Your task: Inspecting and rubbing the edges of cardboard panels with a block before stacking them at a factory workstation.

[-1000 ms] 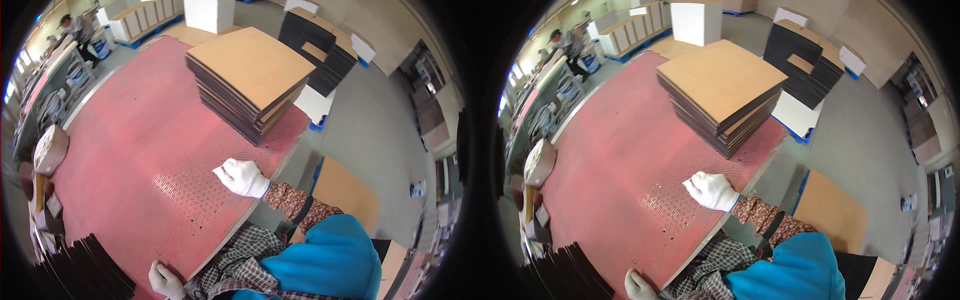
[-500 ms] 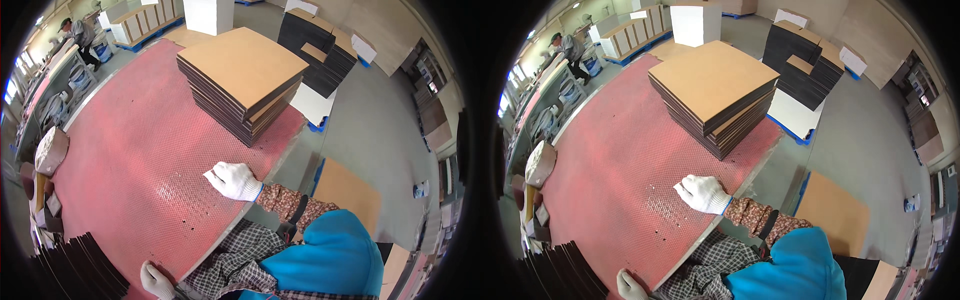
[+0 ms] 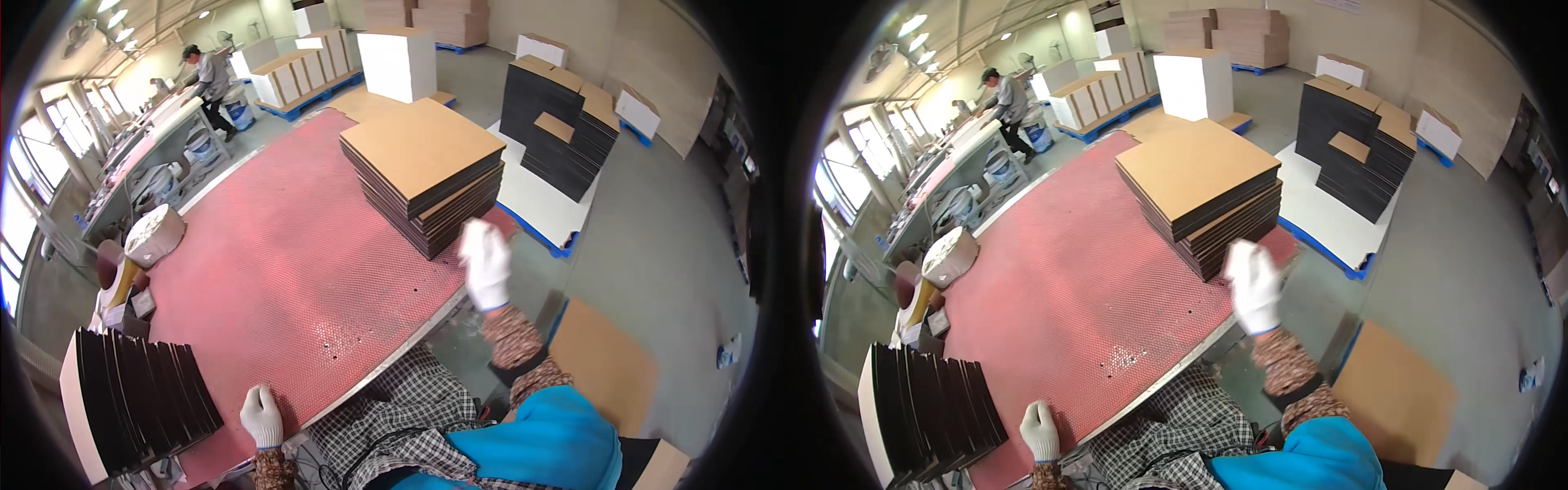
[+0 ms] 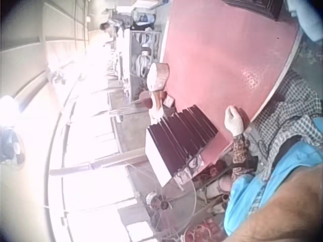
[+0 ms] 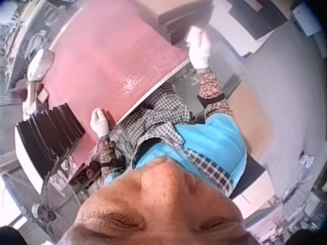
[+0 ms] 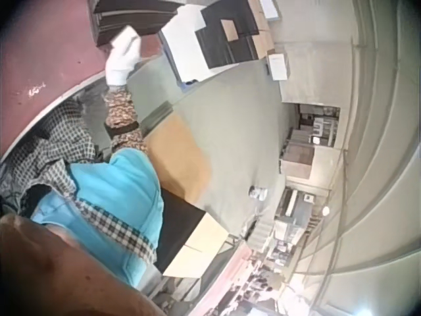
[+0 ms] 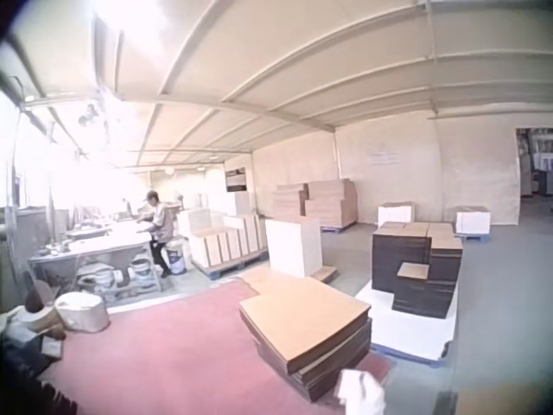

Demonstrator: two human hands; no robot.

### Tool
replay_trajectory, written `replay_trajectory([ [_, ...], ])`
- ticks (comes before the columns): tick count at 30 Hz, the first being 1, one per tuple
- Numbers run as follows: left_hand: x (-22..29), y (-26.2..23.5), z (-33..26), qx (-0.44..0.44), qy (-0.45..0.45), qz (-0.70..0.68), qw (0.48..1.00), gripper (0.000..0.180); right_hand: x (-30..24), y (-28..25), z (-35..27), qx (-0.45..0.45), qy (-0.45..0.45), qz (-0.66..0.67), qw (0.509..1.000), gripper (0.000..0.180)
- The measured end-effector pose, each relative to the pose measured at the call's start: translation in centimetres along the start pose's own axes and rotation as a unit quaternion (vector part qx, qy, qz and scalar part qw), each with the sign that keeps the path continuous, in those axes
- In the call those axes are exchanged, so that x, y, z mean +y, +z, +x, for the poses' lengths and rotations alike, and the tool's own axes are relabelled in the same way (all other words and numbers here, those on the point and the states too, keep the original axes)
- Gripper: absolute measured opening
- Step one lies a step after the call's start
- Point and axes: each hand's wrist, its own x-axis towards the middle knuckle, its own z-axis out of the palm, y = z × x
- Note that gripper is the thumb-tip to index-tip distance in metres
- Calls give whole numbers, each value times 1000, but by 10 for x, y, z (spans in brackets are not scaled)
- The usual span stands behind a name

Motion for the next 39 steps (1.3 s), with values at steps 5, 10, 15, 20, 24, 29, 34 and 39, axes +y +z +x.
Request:
replay_trajectory([
  [5, 114, 17, 56, -114, -74, -302, 944, 36, 23, -52, 134, 145, -21, -62, 987, 45],
  [10, 217, 79, 124, -263, -149, -481, 823, 70, 40, -44, 198, 91, 134, -1, 987, 49],
  [15, 322, 114, 140, -385, -23, -413, 825, 101, 45, -54, 214, 6, 77, -9, 997, 45],
  [20, 354, 165, 157, -387, -126, -487, 773, 105, 27, -56, 204, -16, 127, -73, 989, 45],
  [24, 356, 190, 165, -318, -137, -469, 813, 97, 25, -53, 181, -6, 164, -45, 985, 41],
  [29, 344, 144, 179, -448, -134, -494, 733, 67, 10, -66, 136, -12, 216, 88, 972, 38],
  [34, 322, 136, 184, -428, -106, -497, 748, 73, 31, -50, 140, -138, 243, 122, 952, 35],
  [39, 316, 141, 143, -333, -115, -554, 754, 73, 65, -67, 150, -108, 347, 176, 915, 45],
])
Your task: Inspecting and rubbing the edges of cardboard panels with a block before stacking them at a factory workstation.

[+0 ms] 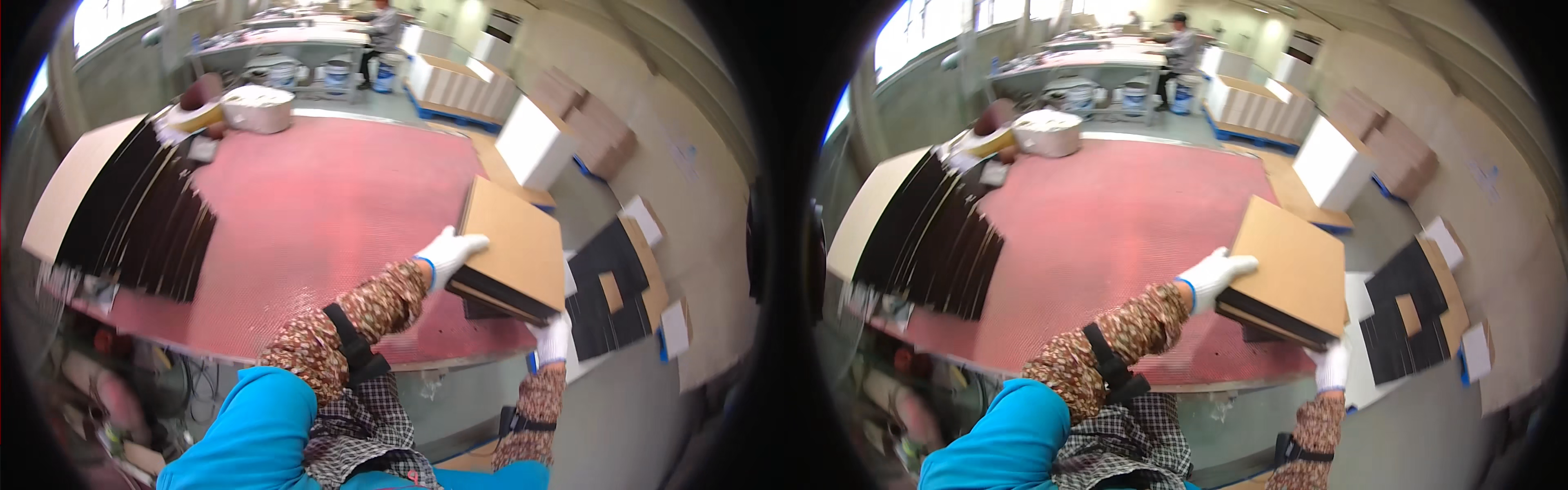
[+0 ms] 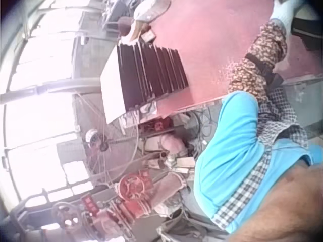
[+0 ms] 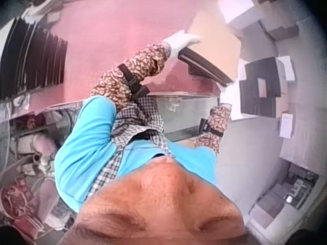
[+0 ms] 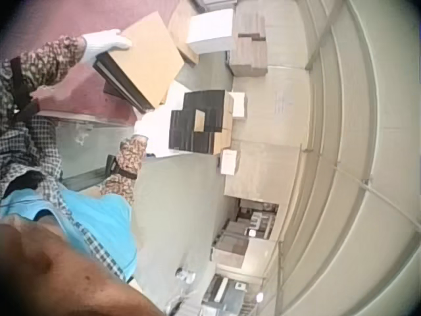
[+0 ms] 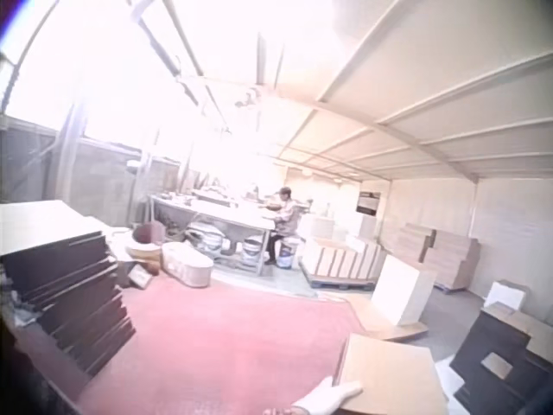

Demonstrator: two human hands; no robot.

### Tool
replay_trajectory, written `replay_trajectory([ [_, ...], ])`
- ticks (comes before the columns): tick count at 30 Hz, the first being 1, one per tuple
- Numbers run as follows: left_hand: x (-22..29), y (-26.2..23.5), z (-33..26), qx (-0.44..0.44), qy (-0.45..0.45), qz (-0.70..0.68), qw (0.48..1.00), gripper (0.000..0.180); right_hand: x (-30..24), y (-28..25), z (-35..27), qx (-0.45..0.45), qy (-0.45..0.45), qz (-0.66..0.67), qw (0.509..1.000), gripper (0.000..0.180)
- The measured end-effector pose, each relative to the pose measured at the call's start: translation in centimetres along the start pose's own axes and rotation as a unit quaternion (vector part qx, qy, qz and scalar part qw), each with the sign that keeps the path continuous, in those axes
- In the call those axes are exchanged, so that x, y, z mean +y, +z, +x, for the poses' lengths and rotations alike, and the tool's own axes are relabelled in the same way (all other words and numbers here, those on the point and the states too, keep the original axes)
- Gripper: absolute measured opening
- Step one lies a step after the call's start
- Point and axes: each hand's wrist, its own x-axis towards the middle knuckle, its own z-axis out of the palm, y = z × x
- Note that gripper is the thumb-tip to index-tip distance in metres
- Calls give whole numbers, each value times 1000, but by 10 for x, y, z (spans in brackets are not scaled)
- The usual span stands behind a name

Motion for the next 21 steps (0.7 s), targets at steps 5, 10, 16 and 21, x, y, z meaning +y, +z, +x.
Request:
replay_trajectory([
  [5, -15, -35, -84, 24, 38, -39, 998, 87, 1, 63, -104, 17, -69, -119, 990, 43],
  [10, -38, -102, -155, 46, 33, -88, 995, 81, 57, 80, -116, -90, -243, -238, 936, 36],
  [16, -45, -160, -173, 138, -32, -109, 984, 67, 115, 137, -111, -180, -47, -271, 945, 28],
  [21, -39, -163, -188, 200, -57, -45, 977, 79, 134, 152, -112, -138, 11, -274, 952, 32],
])
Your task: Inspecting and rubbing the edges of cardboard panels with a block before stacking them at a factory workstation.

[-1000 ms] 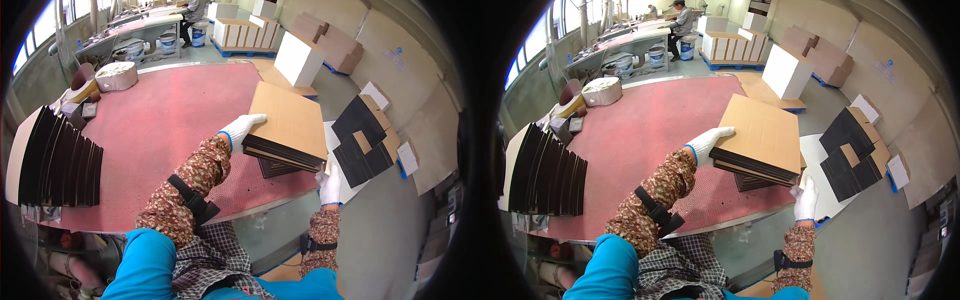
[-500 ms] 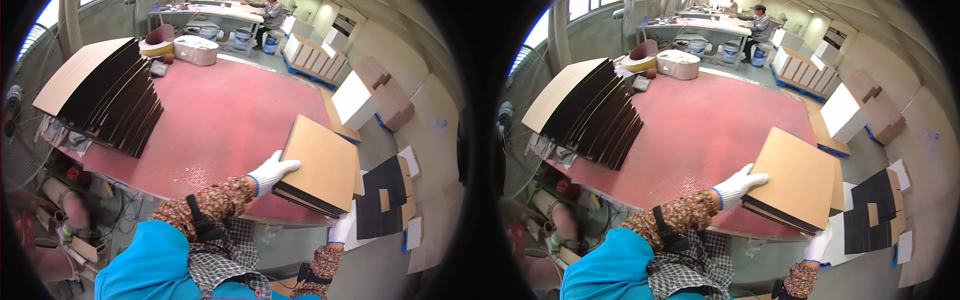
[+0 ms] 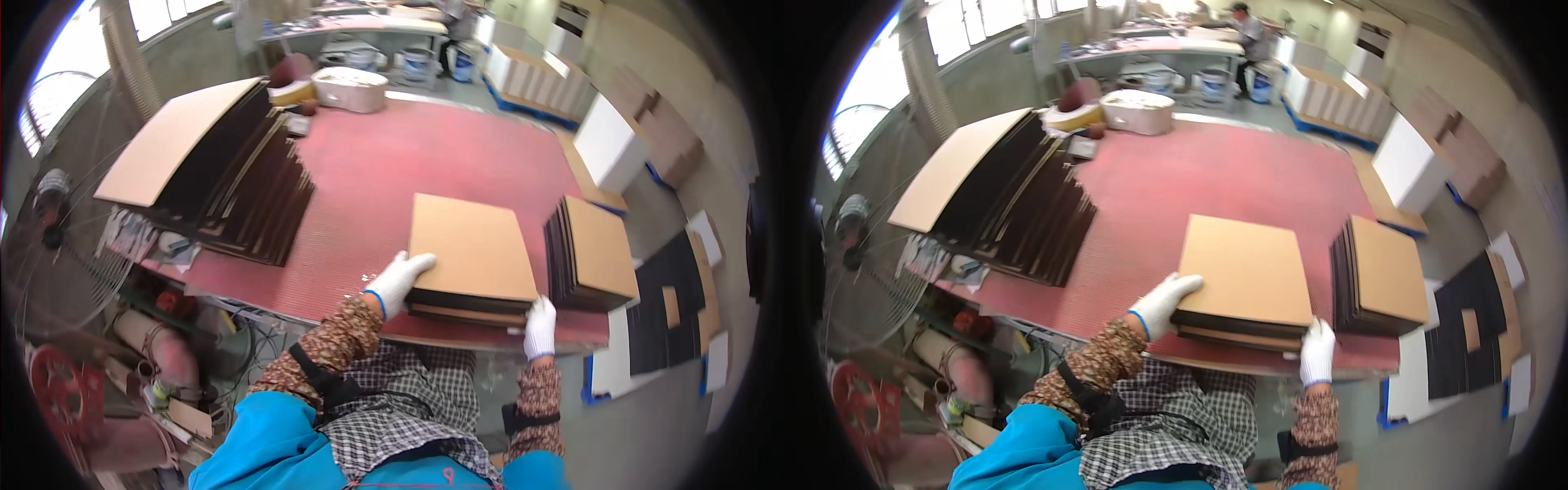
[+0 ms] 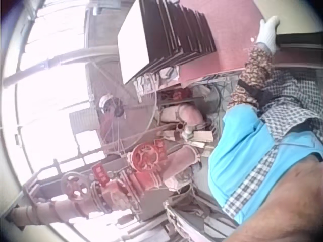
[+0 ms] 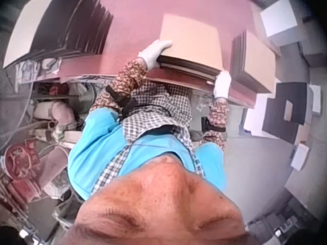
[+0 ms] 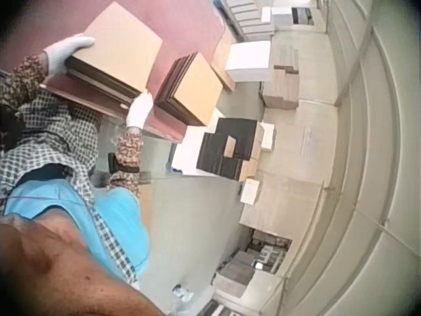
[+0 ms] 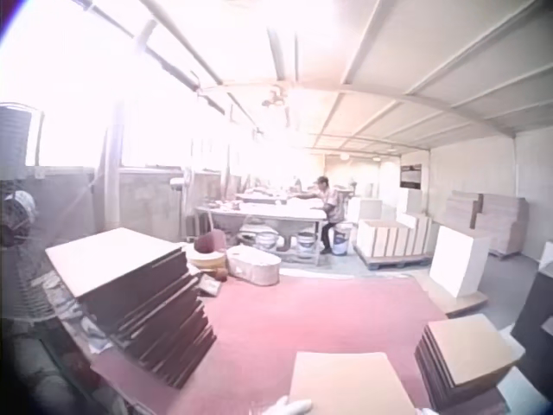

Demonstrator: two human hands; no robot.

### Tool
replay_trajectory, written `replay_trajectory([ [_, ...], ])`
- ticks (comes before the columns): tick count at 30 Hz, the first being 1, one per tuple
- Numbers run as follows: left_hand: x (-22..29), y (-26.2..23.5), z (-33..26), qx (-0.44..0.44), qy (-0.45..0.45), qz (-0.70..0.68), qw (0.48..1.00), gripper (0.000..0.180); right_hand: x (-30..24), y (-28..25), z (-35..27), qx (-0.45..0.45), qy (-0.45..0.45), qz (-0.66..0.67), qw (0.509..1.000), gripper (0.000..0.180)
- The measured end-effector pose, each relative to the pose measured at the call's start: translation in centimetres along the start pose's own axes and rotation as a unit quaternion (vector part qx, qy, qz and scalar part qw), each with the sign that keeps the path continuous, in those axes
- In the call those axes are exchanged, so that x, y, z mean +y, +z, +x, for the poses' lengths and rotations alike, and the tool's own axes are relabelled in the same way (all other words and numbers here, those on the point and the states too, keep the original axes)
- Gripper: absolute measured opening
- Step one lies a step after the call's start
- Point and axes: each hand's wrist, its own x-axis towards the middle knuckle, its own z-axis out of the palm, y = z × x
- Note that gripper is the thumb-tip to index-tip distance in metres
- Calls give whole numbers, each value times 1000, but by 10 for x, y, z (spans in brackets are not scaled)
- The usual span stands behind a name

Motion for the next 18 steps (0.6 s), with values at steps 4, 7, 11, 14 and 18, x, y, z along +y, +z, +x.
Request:
replay_trajectory([
  [4, 3, -21, 8, 62, 29, 240, 968, 91, -32, -6, -24, 30, -167, -293, 941, 36],
  [7, 13, -33, 29, 92, 120, 312, 938, 97, -31, -27, -22, 24, -145, -174, 974, 36],
  [11, -7, -42, 89, 70, 203, 97, 972, 86, -32, -11, -22, -56, -127, 81, 987, 37],
  [14, -36, -42, 121, 32, 220, -39, 974, 76, -27, -2, -18, -42, -235, -74, 968, 41],
  [18, -43, -31, 119, -21, 179, -130, 975, 34, 7, -12, -7, -50, -109, 63, 991, 38],
])
